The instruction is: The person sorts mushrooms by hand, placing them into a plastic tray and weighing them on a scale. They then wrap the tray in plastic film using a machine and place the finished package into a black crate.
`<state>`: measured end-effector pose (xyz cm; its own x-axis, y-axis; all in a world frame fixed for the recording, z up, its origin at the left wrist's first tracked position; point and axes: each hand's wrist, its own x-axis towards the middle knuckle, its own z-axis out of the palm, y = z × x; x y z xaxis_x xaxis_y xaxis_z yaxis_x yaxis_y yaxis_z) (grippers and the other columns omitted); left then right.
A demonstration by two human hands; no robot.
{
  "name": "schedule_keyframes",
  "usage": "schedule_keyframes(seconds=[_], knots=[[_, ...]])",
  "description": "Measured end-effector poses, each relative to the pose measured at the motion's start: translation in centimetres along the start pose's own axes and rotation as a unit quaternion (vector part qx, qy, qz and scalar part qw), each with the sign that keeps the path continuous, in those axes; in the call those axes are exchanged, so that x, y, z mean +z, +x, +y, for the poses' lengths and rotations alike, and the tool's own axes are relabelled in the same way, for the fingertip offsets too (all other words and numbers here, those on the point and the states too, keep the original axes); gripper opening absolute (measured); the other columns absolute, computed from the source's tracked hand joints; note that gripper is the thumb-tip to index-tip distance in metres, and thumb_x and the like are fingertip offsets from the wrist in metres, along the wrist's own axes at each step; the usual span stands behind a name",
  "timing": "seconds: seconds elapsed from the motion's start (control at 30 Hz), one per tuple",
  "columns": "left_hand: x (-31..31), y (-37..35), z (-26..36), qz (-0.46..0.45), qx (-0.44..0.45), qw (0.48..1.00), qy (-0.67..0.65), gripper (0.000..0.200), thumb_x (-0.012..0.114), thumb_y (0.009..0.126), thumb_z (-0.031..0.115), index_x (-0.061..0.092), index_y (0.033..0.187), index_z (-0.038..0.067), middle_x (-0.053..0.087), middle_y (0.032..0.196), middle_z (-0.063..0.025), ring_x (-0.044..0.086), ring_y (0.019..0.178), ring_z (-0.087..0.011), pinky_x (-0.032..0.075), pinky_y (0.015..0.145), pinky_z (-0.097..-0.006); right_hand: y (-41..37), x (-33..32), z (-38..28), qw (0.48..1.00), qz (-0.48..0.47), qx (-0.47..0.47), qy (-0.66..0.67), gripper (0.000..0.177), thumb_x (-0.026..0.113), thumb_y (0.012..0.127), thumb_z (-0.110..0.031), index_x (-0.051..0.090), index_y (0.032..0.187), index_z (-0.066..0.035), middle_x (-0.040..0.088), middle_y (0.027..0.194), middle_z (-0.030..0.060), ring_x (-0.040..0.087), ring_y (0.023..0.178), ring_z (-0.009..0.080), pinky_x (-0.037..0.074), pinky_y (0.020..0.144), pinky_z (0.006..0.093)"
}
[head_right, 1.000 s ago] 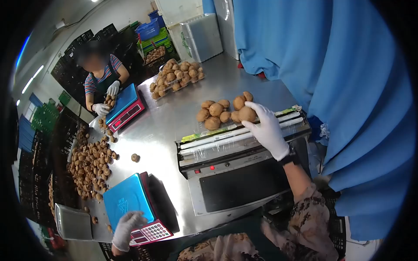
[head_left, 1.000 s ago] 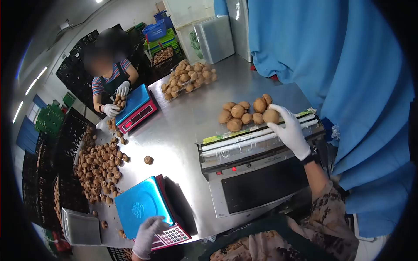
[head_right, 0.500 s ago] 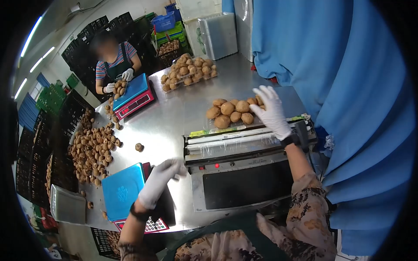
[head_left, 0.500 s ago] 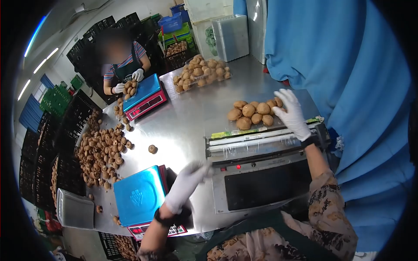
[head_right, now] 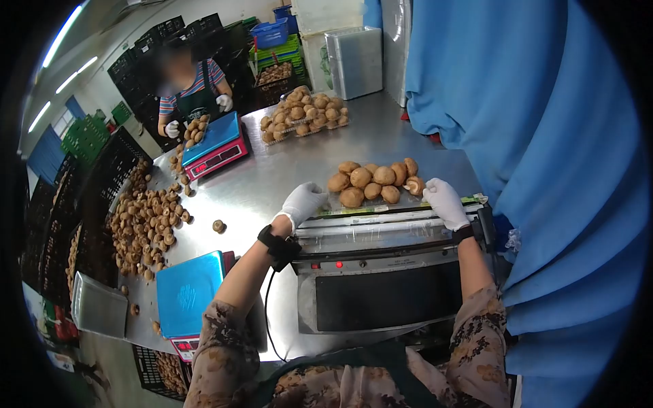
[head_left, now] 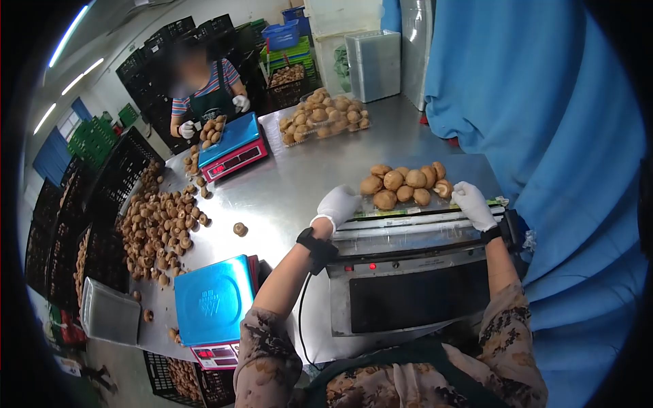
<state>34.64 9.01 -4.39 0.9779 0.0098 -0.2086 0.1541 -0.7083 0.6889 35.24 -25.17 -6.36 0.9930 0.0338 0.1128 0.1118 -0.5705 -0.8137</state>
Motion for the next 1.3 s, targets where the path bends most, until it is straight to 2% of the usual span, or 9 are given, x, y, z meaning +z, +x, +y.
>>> schedule_keyframes(seconds=[0.17, 0.23, 0.43, 0.83, 0.97, 1.1, 1.2, 1.23, 1.3], knots=[[0.3, -0.8, -1.2, 0.096, 0.013, 0.992, -0.083, 0.024, 0.061, 0.08, 0.019, 0.061, 0.088, -0.003, 0.065, 0.077, -0.0131, 0.062, 0.066, -0.0197, 0.05, 0.065, -0.0288, 0.2, 0.4, -1.1, 0.995, -0.01, -0.029, 0.096, 0.011, 0.054, 0.085, -0.007, 0.057, 0.087, 0.003, 0.06, 0.072, 0.0064, 0.058, 0.067, 0.0125, 0.044, 0.063, 0.0274], [-1.3, -3.4, -0.6, 0.126, 0.002, 0.99, -0.063, 0.022, 0.059, 0.081, 0.018, 0.059, 0.087, -0.003, 0.064, 0.077, -0.012, 0.062, 0.066, -0.019, 0.05, 0.065, -0.029, -0.5, 0.3, -4.0, 0.994, -0.011, -0.06, 0.09, 0.01, 0.053, 0.085, -0.006, 0.057, 0.087, 0.002, 0.059, 0.071, 0.0052, 0.056, 0.067, 0.0102, 0.044, 0.062, 0.0252], [-6.7, -13.4, -4.1, 0.133, -0.015, 0.956, -0.261, 0.018, 0.059, 0.083, 0.015, 0.057, 0.089, -0.002, 0.06, 0.073, -0.0067, 0.06, 0.065, -0.0122, 0.049, 0.06, -0.0241, -3.3, 3.6, -10.8, 0.979, -0.103, -0.107, 0.141, 0.006, 0.052, 0.086, -0.003, 0.055, 0.09, 0.0, 0.057, 0.071, 0.0012, 0.053, 0.067, 0.0064, 0.042, 0.062, 0.0218], [-15.3, -33.8, -26.6, 0.25, -0.12, 0.916, -0.291, 0.013, 0.059, 0.084, 0.014, 0.054, 0.089, 0.002, 0.054, 0.074, -0.0007, 0.053, 0.063, -0.0092, 0.045, 0.056, -0.0232, -16.7, 27.5, -20.3, 0.924, -0.302, -0.144, 0.186, 0.008, 0.057, 0.087, -0.006, 0.052, 0.091, -0.002, 0.059, 0.069, 0.0006, 0.053, 0.064, 0.0058, 0.043, 0.06, 0.0224], [-15.0, -34.5, -32.6, 0.271, -0.184, 0.934, -0.145, 0.018, 0.056, 0.082, 0.018, 0.061, 0.088, 0.002, 0.06, 0.066, -0.0015, 0.057, 0.055, -0.0106, 0.046, 0.05, -0.0254, -17.6, 33.9, -19.3, 0.907, -0.353, -0.134, 0.186, 0.008, 0.056, 0.088, -0.007, 0.052, 0.093, -0.002, 0.059, 0.072, 0.001, 0.054, 0.066, 0.006, 0.043, 0.062, 0.0222], [-16.6, -36.8, -30.8, 0.269, -0.203, 0.914, -0.226, 0.027, 0.059, 0.086, 0.026, 0.059, 0.094, 0.001, 0.06, 0.07, -0.0029, 0.058, 0.058, -0.0102, 0.047, 0.052, -0.0234, -17.1, 34.4, -19.5, 0.898, -0.39, -0.096, 0.182, 0.017, 0.056, 0.091, -0.011, 0.053, 0.104, 0.0, 0.06, 0.081, 0.0035, 0.057, 0.073, 0.0082, 0.046, 0.065, 0.0227], [-18.4, -39.3, -32.9, 0.349, -0.164, 0.899, -0.207, 0.029, 0.059, 0.089, 0.029, 0.06, 0.098, 0.002, 0.06, 0.073, -0.0043, 0.056, 0.059, -0.0093, 0.046, 0.052, -0.0228, -16.5, 32.1, -19.4, 0.916, -0.368, -0.062, 0.148, 0.023, 0.056, 0.091, -0.013, 0.053, 0.11, 0.0, 0.06, 0.083, 0.0036, 0.057, 0.075, 0.0083, 0.047, 0.067, 0.0226], [-19.5, -40.8, -30.6, 0.378, -0.226, 0.87, -0.221, 0.03, 0.059, 0.09, 0.031, 0.059, 0.102, 0.003, 0.06, 0.076, -0.0043, 0.055, 0.061, -0.0087, 0.045, 0.055, -0.022, -16.0, 31.3, -18.9, 0.92, -0.364, -0.056, 0.135, 0.024, 0.056, 0.091, -0.013, 0.053, 0.112, 0.0, 0.06, 0.084, 0.0035, 0.057, 0.076, 0.0083, 0.047, 0.067, 0.0225], [-20.0, -42.3, -33.4, 0.41, -0.167, 0.857, -0.264, 0.034, 0.059, 0.09, 0.033, 0.059, 0.104, 0.002, 0.06, 0.077, -0.0043, 0.055, 0.062, -0.0079, 0.045, 0.059, -0.0209, -15.9, 30.0, -19.0, 0.919, -0.357, -0.067, 0.152, 0.024, 0.055, 0.092, -0.014, 0.053, 0.113, 0.0, 0.059, 0.084, 0.0025, 0.056, 0.075, 0.0076, 0.047, 0.067, 0.0219]])
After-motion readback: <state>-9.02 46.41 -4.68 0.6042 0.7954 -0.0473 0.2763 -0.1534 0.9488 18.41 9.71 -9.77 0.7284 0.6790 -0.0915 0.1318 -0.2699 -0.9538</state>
